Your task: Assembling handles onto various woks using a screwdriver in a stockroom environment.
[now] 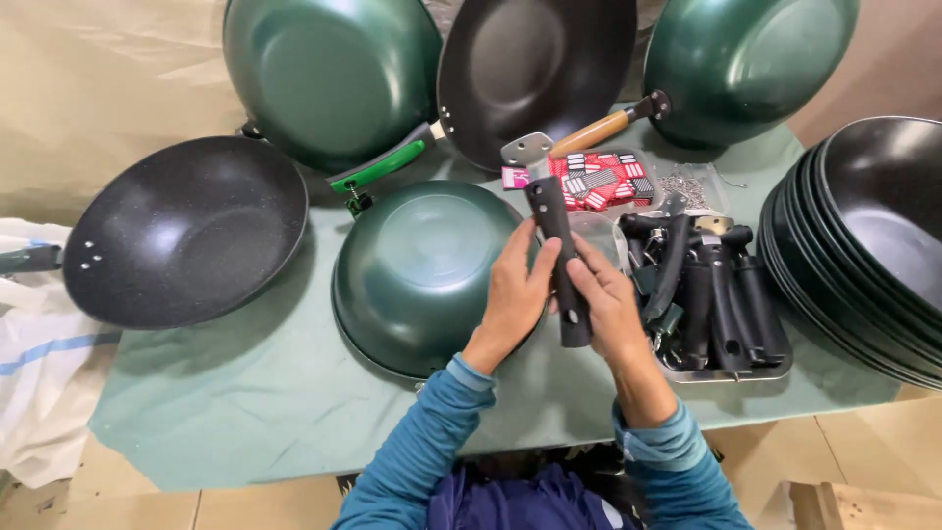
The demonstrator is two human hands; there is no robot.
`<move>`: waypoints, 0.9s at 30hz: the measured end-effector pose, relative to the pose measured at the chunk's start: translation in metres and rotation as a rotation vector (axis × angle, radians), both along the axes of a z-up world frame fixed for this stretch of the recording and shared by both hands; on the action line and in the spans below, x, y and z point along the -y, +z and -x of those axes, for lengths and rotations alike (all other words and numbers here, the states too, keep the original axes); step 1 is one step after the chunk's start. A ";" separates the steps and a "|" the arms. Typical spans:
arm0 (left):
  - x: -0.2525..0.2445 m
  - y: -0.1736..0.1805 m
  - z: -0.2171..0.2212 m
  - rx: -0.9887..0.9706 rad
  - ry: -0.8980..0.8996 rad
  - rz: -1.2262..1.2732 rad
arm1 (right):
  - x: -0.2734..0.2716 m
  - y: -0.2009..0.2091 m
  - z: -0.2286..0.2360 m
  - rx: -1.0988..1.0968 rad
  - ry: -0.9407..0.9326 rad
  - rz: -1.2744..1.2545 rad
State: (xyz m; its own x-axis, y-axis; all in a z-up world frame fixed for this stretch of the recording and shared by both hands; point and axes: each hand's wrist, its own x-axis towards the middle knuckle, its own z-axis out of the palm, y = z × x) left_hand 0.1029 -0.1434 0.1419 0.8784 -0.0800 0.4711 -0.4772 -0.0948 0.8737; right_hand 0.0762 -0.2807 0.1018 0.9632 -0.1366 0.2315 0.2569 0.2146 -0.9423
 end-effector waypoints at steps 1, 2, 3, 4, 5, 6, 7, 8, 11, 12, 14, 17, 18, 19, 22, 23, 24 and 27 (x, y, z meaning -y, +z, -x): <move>-0.014 0.006 0.003 0.002 0.008 -0.003 | -0.018 0.002 -0.001 0.002 0.008 -0.003; -0.027 0.011 0.006 -0.095 0.051 -0.015 | -0.035 0.004 -0.002 -0.022 0.084 -0.098; -0.041 0.017 0.009 -0.192 0.093 -0.026 | -0.053 0.007 -0.003 -0.046 0.159 -0.192; -0.053 0.023 0.013 -0.191 0.101 -0.028 | -0.065 0.006 -0.007 -0.045 0.166 -0.194; -0.065 0.029 0.017 -0.237 0.118 -0.084 | -0.077 0.005 -0.010 -0.103 0.205 -0.256; -0.076 0.034 0.022 -0.283 0.135 -0.140 | -0.088 0.004 -0.013 -0.161 0.244 -0.318; -0.087 0.019 0.011 -0.283 0.137 -0.142 | -0.095 -0.003 -0.018 -0.162 0.246 -0.320; -0.097 0.004 0.000 -0.324 0.135 -0.217 | -0.102 -0.010 -0.023 -0.197 0.266 -0.328; -0.123 -0.005 -0.018 -0.443 0.117 -0.348 | -0.117 -0.039 -0.043 -0.259 0.283 -0.324; -0.129 -0.003 -0.021 -0.522 0.098 -0.404 | -0.121 -0.051 -0.051 -0.287 0.277 -0.313; -0.138 -0.004 -0.029 -0.588 0.082 -0.433 | -0.131 -0.033 -0.043 -0.321 0.278 -0.316; -0.146 -0.007 -0.042 -0.633 0.062 -0.532 | -0.138 -0.015 -0.039 -0.366 0.272 -0.300; -0.148 -0.009 -0.046 -0.620 0.061 -0.600 | -0.140 -0.012 -0.038 -0.385 0.270 -0.281; -0.148 -0.010 -0.048 -0.618 0.060 -0.599 | -0.140 -0.014 -0.040 -0.383 0.268 -0.280; -0.150 -0.006 -0.048 -0.622 0.075 -0.627 | -0.138 -0.023 -0.047 -0.410 0.281 -0.253; -0.150 0.002 -0.044 -0.617 0.073 -0.640 | -0.137 -0.027 -0.050 -0.405 0.297 -0.234; -0.150 0.011 -0.041 -0.612 0.071 -0.653 | -0.136 -0.032 -0.054 -0.400 0.313 -0.214; -0.152 0.005 -0.048 -0.572 0.086 -0.698 | -0.135 -0.045 -0.060 -0.396 0.325 -0.192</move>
